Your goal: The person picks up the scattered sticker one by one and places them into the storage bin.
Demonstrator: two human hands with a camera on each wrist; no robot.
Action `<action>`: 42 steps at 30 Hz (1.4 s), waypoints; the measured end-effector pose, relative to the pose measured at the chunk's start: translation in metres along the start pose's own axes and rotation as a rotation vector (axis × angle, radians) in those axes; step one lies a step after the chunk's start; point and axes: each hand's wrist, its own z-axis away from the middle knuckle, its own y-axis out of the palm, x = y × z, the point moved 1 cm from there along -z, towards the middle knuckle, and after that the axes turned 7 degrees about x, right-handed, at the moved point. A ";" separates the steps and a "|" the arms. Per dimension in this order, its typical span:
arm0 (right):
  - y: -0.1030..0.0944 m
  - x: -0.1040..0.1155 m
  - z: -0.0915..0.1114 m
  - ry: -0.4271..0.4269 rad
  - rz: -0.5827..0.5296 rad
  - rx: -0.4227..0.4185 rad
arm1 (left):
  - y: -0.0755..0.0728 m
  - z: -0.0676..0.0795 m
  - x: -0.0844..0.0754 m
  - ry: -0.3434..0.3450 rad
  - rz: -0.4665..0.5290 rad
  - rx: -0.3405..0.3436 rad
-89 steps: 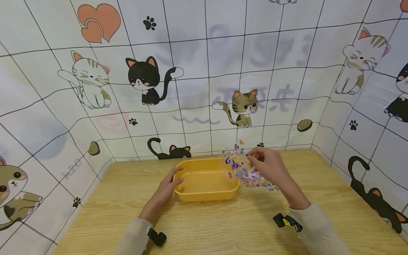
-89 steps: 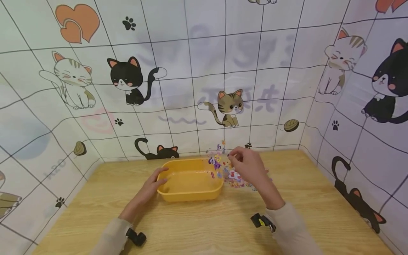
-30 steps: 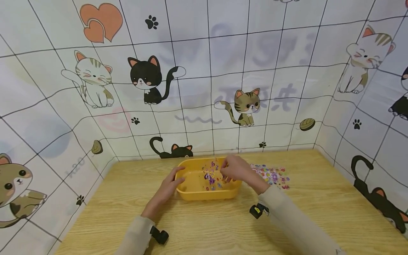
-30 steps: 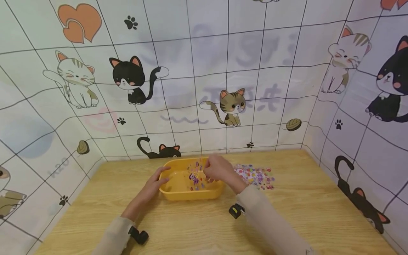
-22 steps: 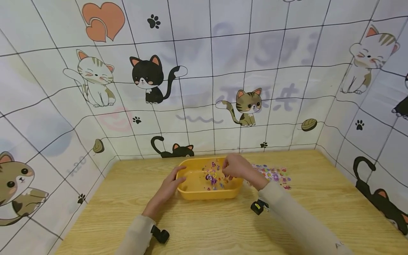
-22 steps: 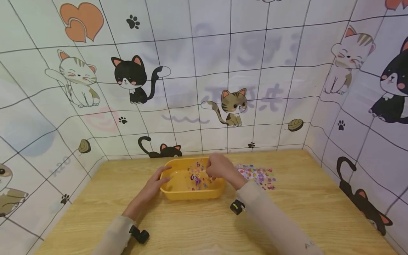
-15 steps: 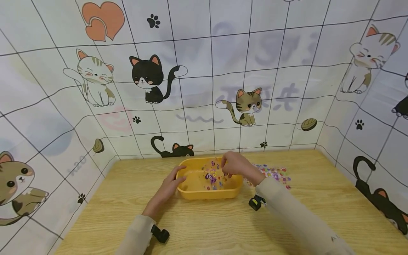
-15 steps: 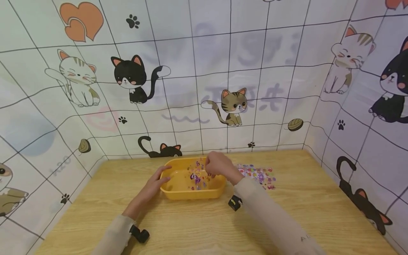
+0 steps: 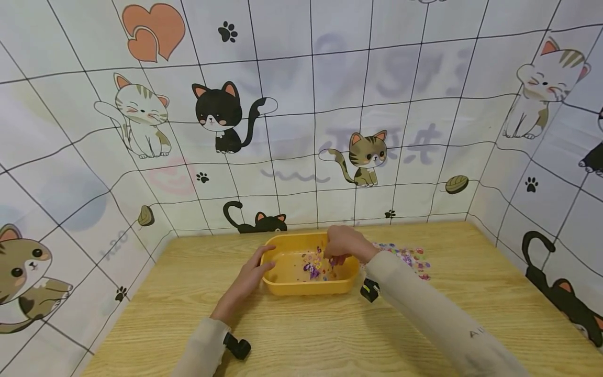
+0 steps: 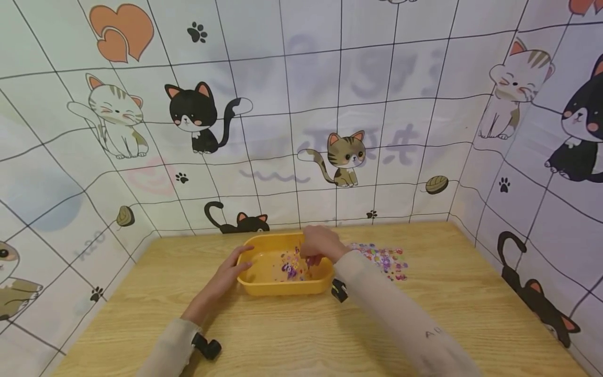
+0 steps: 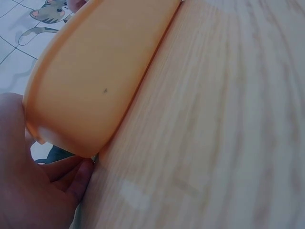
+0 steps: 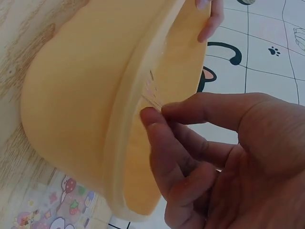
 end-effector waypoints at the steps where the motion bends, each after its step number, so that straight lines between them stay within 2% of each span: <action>1: 0.000 0.001 -0.001 -0.004 0.005 0.013 | 0.000 0.000 0.000 0.000 -0.001 -0.002; 4: -0.001 0.005 -0.005 0.002 0.014 0.055 | -0.001 0.000 0.000 -0.001 0.001 -0.004; 11: -0.003 0.009 -0.015 0.079 0.024 0.154 | -0.001 -0.001 0.002 -0.006 0.004 -0.007; 19: -0.003 0.010 -0.013 0.116 0.029 0.239 | 0.000 0.001 0.000 -0.011 0.009 0.002; 30: -0.005 0.008 -0.017 0.160 -0.043 0.250 | -0.002 0.000 0.001 -0.010 0.008 -0.005; 42: 0.002 0.005 -0.021 0.158 -0.088 0.225 | -0.001 0.001 -0.001 -0.012 0.012 -0.002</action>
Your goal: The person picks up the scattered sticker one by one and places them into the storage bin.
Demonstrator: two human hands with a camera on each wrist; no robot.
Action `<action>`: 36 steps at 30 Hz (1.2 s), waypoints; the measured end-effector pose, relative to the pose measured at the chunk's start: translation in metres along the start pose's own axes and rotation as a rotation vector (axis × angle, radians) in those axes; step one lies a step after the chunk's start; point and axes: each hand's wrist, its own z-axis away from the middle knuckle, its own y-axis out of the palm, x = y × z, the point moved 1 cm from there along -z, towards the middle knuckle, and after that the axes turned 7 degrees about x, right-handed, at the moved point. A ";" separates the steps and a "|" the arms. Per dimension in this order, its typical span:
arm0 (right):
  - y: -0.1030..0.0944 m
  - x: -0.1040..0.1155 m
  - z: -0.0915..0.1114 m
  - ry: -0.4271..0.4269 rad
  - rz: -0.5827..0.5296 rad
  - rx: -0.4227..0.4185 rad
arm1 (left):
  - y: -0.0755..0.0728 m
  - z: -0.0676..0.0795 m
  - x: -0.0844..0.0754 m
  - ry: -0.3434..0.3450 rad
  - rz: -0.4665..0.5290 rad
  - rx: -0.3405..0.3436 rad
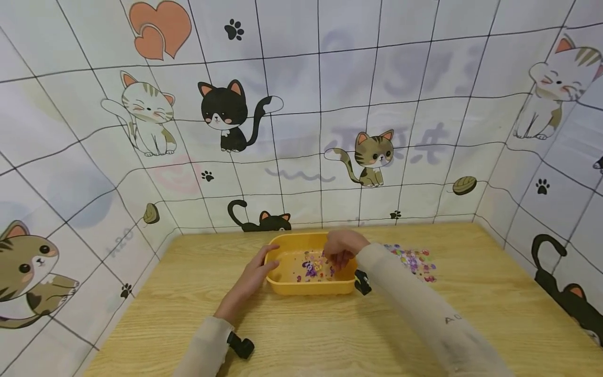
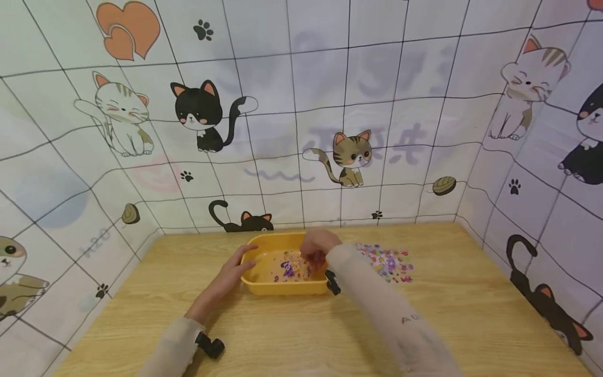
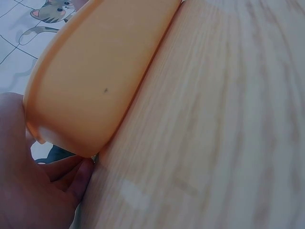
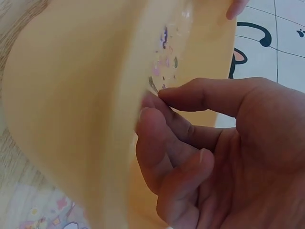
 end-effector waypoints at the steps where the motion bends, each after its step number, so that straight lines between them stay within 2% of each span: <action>1: 0.001 -0.001 -0.001 0.000 -0.001 -0.001 | 0.001 0.000 0.000 -0.002 -0.001 0.001; 11: 0.002 -0.002 -0.005 0.006 -0.052 -0.005 | 0.003 -0.003 0.002 -0.002 -0.006 0.000; 19: 0.001 0.002 -0.011 0.011 0.024 -0.023 | 0.000 -0.002 0.003 -0.001 0.001 -0.008; 28: 0.002 -0.001 -0.021 0.074 0.105 -0.068 | 0.001 -0.004 0.002 0.005 -0.006 0.004; 33: -0.001 -0.002 -0.021 0.069 0.132 -0.125 | 0.001 -0.003 0.001 0.004 -0.017 -0.008; 36: -0.004 -0.002 -0.017 0.045 0.105 -0.161 | 0.001 -0.002 0.001 0.003 -0.012 -0.010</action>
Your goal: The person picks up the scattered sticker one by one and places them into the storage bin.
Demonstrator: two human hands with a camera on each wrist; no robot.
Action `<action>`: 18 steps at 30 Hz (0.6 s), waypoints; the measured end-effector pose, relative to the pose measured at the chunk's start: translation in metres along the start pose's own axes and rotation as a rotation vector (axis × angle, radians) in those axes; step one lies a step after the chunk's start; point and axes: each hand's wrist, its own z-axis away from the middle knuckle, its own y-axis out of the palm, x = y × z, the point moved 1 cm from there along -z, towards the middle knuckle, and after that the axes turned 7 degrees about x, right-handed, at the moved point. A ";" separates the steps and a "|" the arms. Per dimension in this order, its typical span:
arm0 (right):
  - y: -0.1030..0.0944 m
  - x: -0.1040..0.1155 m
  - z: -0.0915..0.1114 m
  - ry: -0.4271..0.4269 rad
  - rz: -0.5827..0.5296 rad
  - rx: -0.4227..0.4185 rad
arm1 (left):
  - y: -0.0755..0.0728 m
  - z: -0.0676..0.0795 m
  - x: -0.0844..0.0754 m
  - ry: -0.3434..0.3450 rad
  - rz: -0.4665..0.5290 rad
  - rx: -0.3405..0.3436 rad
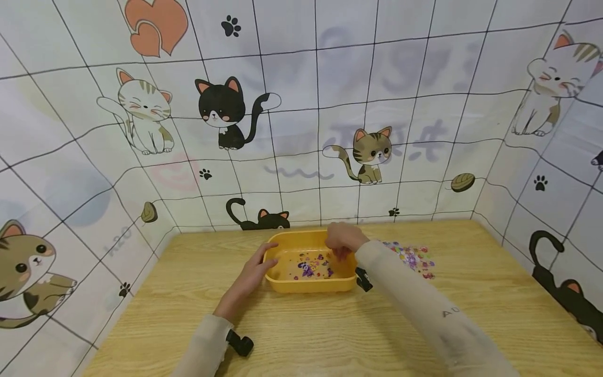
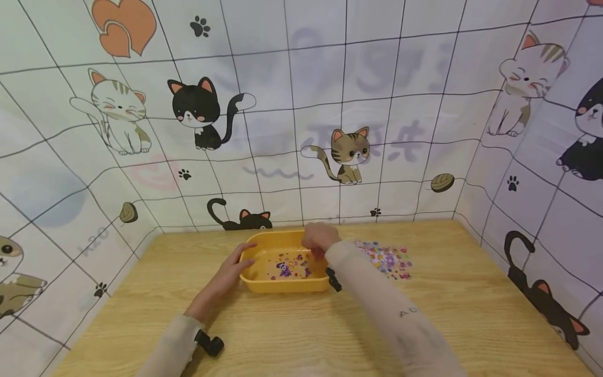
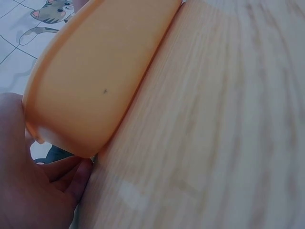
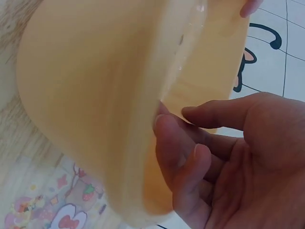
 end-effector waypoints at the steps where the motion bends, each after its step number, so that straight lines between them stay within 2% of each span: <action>1: -0.002 0.000 0.002 -0.009 -0.019 -0.009 | 0.000 0.000 0.000 0.002 -0.002 0.001; 4: -0.006 0.000 0.007 -0.038 -0.045 -0.027 | 0.000 0.000 0.000 -0.002 0.006 0.006; 10: -0.012 0.003 0.020 -0.116 -0.023 -0.073 | -0.002 0.000 0.001 0.001 0.015 0.013; 18: -0.020 0.005 0.047 -0.309 -0.110 -0.087 | -0.001 0.002 0.000 -0.005 0.015 0.006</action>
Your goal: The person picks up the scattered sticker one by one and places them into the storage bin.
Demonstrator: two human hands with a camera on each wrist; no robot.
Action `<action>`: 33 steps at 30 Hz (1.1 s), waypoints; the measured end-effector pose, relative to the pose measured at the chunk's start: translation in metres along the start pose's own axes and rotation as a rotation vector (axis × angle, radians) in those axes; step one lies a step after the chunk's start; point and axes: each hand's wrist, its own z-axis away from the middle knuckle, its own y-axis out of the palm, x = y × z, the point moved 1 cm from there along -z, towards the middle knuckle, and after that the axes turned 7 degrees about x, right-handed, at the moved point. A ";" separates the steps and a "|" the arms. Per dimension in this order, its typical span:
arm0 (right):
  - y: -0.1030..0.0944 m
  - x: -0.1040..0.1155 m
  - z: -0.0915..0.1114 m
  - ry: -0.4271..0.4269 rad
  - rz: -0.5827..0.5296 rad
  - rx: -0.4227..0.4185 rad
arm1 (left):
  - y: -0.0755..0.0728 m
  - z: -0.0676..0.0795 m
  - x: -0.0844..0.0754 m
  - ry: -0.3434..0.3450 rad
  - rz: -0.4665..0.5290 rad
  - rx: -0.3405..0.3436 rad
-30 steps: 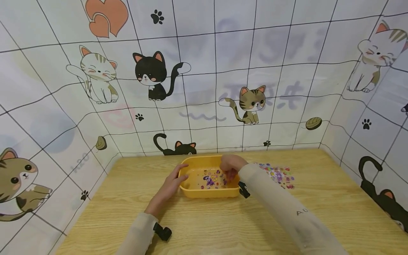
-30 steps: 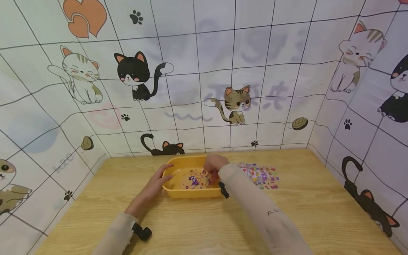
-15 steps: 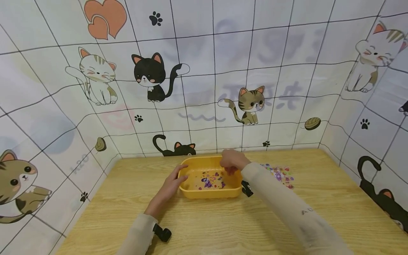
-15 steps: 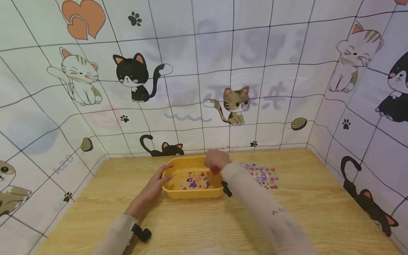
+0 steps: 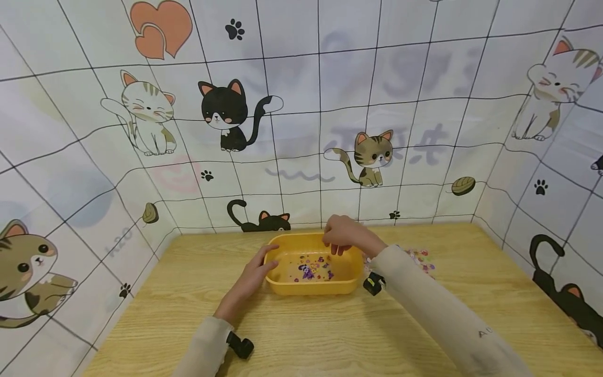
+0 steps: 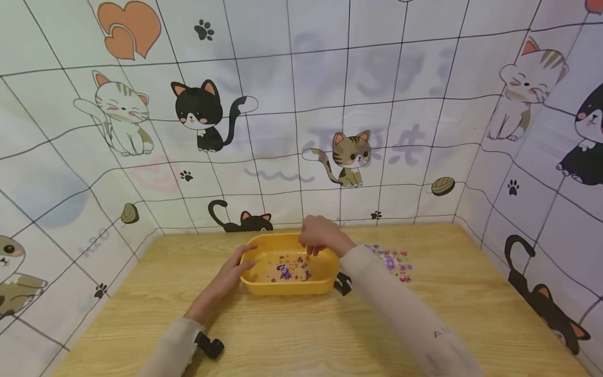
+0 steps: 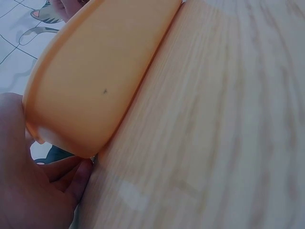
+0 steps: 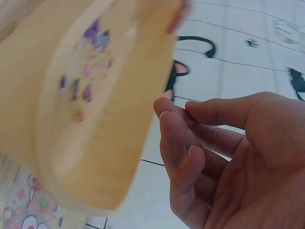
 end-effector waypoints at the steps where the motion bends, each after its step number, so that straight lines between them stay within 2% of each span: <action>1: -0.001 -0.001 0.002 -0.016 -0.014 -0.003 | 0.000 0.000 0.000 0.000 0.003 0.002; 5: -0.008 -0.009 0.014 -0.067 -0.056 -0.021 | 0.000 -0.001 -0.001 0.000 0.005 0.012; 11: -0.013 -0.023 0.029 -0.066 -0.107 -0.040 | -0.001 -0.003 -0.001 0.011 -0.011 0.002; 23: -0.009 -0.050 0.052 -0.127 -0.194 -0.081 | 0.001 -0.001 0.000 0.000 -0.010 0.000; 33: -0.001 -0.067 0.066 -0.155 -0.278 -0.208 | 0.001 0.000 0.000 -0.005 -0.006 0.000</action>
